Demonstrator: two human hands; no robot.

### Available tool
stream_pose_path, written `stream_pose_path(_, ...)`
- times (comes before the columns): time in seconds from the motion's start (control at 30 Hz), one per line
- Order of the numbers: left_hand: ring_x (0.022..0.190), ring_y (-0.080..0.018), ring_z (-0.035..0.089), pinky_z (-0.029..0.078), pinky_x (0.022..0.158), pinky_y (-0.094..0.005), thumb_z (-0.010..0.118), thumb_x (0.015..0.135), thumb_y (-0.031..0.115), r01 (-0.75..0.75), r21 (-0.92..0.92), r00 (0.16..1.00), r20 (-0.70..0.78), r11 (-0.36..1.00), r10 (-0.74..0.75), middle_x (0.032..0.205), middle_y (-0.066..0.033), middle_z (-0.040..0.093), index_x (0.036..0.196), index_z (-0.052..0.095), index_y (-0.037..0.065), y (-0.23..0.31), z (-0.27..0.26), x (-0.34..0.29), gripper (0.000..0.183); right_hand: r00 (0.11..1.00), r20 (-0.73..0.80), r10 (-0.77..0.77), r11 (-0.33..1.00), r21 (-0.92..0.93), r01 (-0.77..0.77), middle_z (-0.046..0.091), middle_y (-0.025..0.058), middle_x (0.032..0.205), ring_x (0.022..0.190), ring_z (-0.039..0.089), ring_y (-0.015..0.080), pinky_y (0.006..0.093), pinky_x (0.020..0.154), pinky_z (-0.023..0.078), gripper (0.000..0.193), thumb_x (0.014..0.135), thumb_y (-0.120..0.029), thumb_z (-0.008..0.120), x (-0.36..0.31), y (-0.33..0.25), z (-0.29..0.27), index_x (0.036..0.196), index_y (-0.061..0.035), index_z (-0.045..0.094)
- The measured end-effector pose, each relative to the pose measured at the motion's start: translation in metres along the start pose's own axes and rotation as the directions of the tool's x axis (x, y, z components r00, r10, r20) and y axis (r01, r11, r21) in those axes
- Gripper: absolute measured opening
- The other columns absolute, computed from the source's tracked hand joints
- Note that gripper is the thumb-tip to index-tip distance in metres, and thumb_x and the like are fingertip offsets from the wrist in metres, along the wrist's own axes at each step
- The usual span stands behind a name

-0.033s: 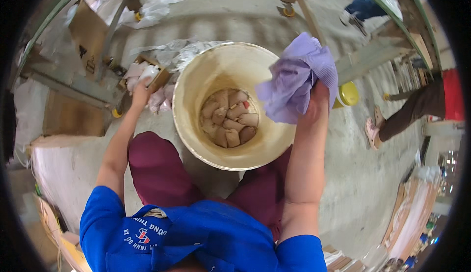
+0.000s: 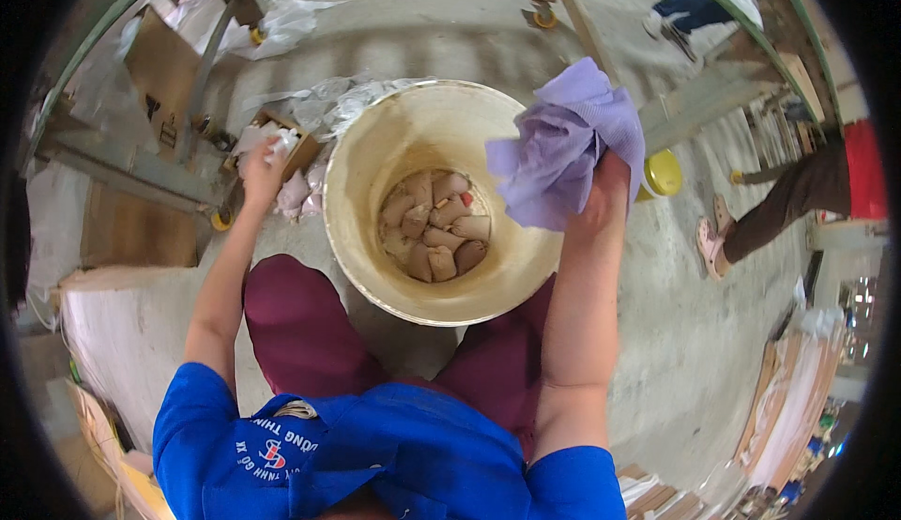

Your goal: The person wipes a large yellow wooden panel on a roller conveyor with a white cloth, then moves to a bucket to retrieve and wipe small wrapped items with a purple cloth. The person returns to the panel to continue wiping and repositioning it on the rollers.

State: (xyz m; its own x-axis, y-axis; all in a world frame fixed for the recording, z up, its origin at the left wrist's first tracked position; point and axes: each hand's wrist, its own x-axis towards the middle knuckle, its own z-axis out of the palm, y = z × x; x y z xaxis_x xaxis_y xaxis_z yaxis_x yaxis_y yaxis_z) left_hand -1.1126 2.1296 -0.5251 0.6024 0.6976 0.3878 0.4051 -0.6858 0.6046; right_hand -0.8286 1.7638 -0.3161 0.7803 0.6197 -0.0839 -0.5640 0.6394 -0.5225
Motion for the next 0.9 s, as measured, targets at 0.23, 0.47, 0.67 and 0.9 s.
stream_pose_path(0.23,0.082,-0.0178,0.058,0.048,0.074,-0.0285,0.066,0.080,0.015,-0.085,-0.742,0.865,0.276,0.664,0.420,0.101,-0.0087,0.058,0.119,0.049,0.003,0.303,-0.051,0.023,0.044,0.951,0.153,-0.270,0.949,-0.127,0.290,0.060,0.0101,0.085,0.078,0.060,0.0215,0.0344,0.072,0.052,0.011,0.082,-0.008,0.054,-0.014,0.012,0.036,0.092,-0.0037,0.057)
stream_pose_path(0.47,0.089,-0.0092,0.057,0.048,0.075,-0.0244,0.061,0.085,0.016,0.289,-0.777,0.743,0.550,0.559,0.381,0.098,-0.0025,0.060,0.113,0.053,0.000,0.383,-0.015,0.046,0.034,0.712,0.581,-0.396,0.073,-0.753,0.654,0.057,0.0090,0.091,0.087,0.057,0.0190,0.0314,0.082,0.047,0.025,0.075,-0.006,0.060,-0.021,0.031,0.043,0.100,-0.0031,0.055)
stream_pose_path(0.67,0.061,-0.0104,0.060,0.046,0.057,-0.0218,0.053,0.090,0.026,0.330,-0.601,0.693,0.678,0.728,0.245,0.078,-0.0042,0.063,0.097,0.060,0.005,0.394,0.045,0.089,0.024,0.889,0.083,-0.450,0.767,-0.475,0.433,0.055,0.0042,0.113,0.104,0.053,0.0133,0.0273,0.093,0.041,0.044,0.078,0.001,0.059,-0.002,-0.012,-0.048,0.120,-0.0051,0.050)
stream_pose_path(0.9,0.058,-0.0207,0.054,0.042,0.052,-0.0348,0.059,0.080,0.012,-0.472,-0.442,0.704,0.332,0.763,0.628,0.066,-0.0085,0.054,0.073,0.055,0.005,0.336,0.137,0.015,0.011,0.817,-0.072,-0.572,0.810,0.111,0.576,0.060,0.0042,0.107,0.096,0.058,0.0174,0.0285,0.084,0.046,0.036,0.079,-0.003,0.053,-0.003,-0.056,-0.081,0.115,-0.0028,0.053)
